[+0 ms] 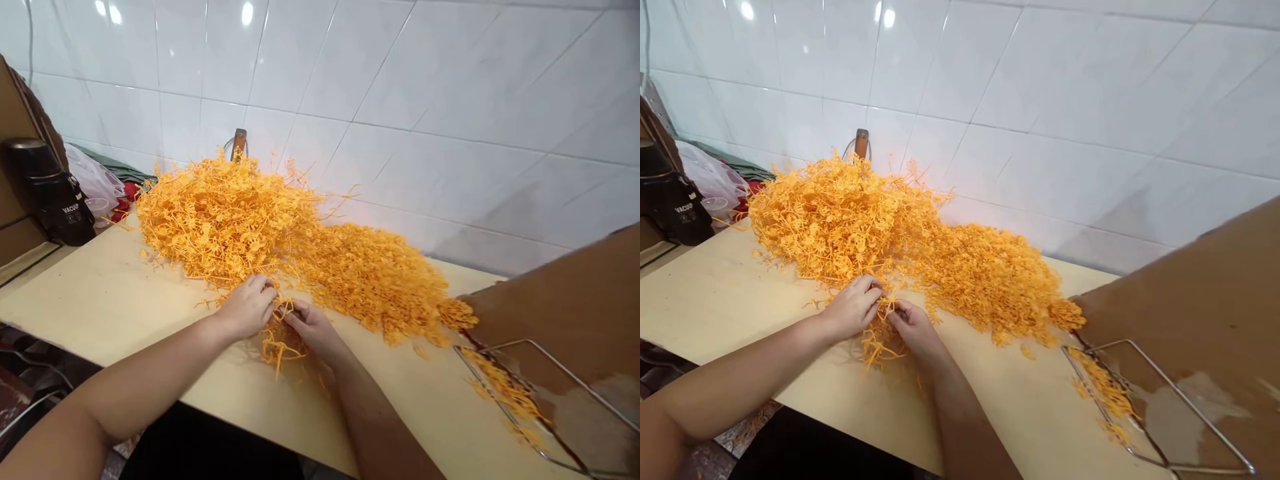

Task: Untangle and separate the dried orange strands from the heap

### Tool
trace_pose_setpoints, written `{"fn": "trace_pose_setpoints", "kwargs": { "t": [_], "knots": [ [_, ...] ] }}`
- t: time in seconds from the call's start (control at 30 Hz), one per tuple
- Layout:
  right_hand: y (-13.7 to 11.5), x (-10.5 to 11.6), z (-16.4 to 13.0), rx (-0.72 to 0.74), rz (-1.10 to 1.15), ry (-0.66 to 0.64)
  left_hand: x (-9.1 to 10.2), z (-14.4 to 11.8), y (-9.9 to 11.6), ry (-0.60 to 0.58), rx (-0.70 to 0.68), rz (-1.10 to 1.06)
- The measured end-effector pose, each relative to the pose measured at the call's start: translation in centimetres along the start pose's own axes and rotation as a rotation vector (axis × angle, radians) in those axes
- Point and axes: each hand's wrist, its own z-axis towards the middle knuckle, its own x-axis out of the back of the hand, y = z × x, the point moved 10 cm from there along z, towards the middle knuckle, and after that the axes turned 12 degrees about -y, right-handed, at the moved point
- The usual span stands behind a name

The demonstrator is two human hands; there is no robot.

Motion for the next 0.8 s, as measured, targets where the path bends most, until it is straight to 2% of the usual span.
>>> {"fn": "trace_pose_setpoints", "kwargs": {
  "t": [0.1, 0.2, 0.27, 0.37, 0.47, 0.53, 0.6, 0.67, 0.73, 0.8],
  "knots": [
    [-0.3, 0.9, 0.1, 0.003, -0.074, 0.013, -0.5, 0.3, -1.1, -0.024, 0.021, 0.001],
    [-3.2, 3.1, 0.0, 0.058, -0.334, 0.122, -1.5, 0.4, -1.1, -0.072, -0.001, 0.006],
    [-7.0, 4.9, -0.6, 0.149, -0.468, 0.281, -2.1, 0.5, -1.2, -0.1, -0.002, 0.009],
    [-13.8, 6.3, -1.3, 0.309, -0.438, 0.471, -2.3, 0.6, -1.4, -0.11, 0.016, 0.003],
    [-19.6, 6.1, -0.3, 0.364, -0.492, 0.587, -2.1, 0.6, -1.5, -0.117, 0.027, -0.015],
    [-21.7, 5.2, 1.3, 0.315, -0.688, 0.637, -2.0, 0.5, -1.5, -0.126, 0.03, -0.029],
    [-21.4, 4.0, 3.7, 0.193, -0.912, 0.584, -2.0, 0.5, -1.6, -0.128, 0.033, -0.038],
    [-19.4, 2.5, 5.6, 0.113, -1.065, 0.465, -1.9, 0.5, -1.7, -0.116, 0.031, -0.041],
    [-17.1, 1.5, 5.9, 0.094, -1.155, 0.436, -1.9, 0.6, -1.8, -0.105, 0.029, -0.044],
    [-15.3, 1.1, 4.8, 0.113, -1.138, 0.486, -1.9, 0.8, -1.8, -0.097, 0.027, -0.057]
  ]
}}
